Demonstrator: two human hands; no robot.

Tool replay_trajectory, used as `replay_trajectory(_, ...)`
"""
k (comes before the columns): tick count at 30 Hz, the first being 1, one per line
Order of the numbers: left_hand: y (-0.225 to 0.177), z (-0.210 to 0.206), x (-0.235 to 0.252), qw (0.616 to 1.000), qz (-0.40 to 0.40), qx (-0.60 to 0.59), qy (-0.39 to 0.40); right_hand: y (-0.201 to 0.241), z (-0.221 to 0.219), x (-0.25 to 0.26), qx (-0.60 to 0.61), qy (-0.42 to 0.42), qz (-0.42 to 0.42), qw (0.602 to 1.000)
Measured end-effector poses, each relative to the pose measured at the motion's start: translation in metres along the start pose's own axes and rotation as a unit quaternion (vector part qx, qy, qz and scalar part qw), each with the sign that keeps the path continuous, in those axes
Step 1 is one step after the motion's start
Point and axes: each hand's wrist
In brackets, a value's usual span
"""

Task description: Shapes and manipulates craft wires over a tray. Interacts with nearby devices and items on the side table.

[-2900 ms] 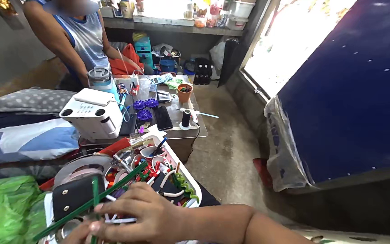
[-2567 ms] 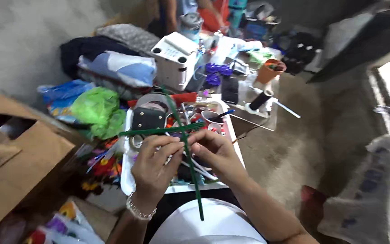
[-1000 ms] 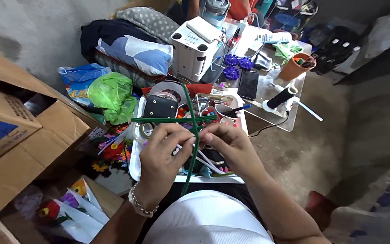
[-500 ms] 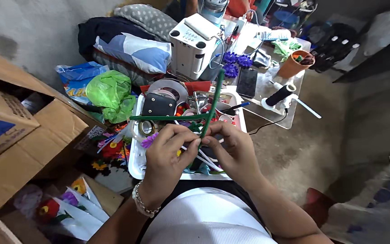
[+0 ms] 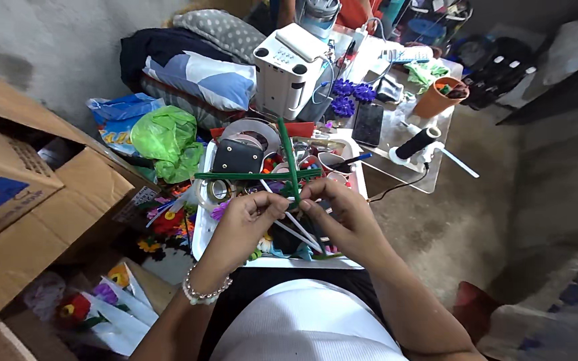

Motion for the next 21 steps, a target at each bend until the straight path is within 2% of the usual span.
replay_trajectory(3, 0.005, 0.0, -0.005, 0.994, -0.09, 0.066, -0.016, 0.002, 0.0, -0.002, -0.002, -0.009, -0.009, 1.0)
replay_trajectory(7, 0.009, -0.008, -0.008, 0.97, -0.18, 0.138, -0.083, 0.006, -0.001, -0.001, 0.032, -0.004, -0.038, 0.999)
replay_trajectory(12, 0.009, -0.01, -0.007, 0.969, -0.167, 0.149, -0.103, 0.006, -0.007, -0.002, 0.052, -0.011, -0.027, 0.998)
replay_trajectory(18, 0.008, -0.009, -0.008, 0.965, -0.196, 0.14, -0.107, 0.004, -0.006, -0.002, 0.046, -0.023, -0.014, 0.999)
replay_trajectory(21, 0.003, -0.007, -0.008, 0.987, -0.134, 0.057, -0.066, 0.005, -0.001, 0.0, 0.004, -0.013, 0.026, 1.0)
Point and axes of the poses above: each hand's wrist, its own x-axis towards the middle knuckle, its own z-axis out of the back of the hand, y = z × x, and after that the axes turned 1 degree about -x, right-handed
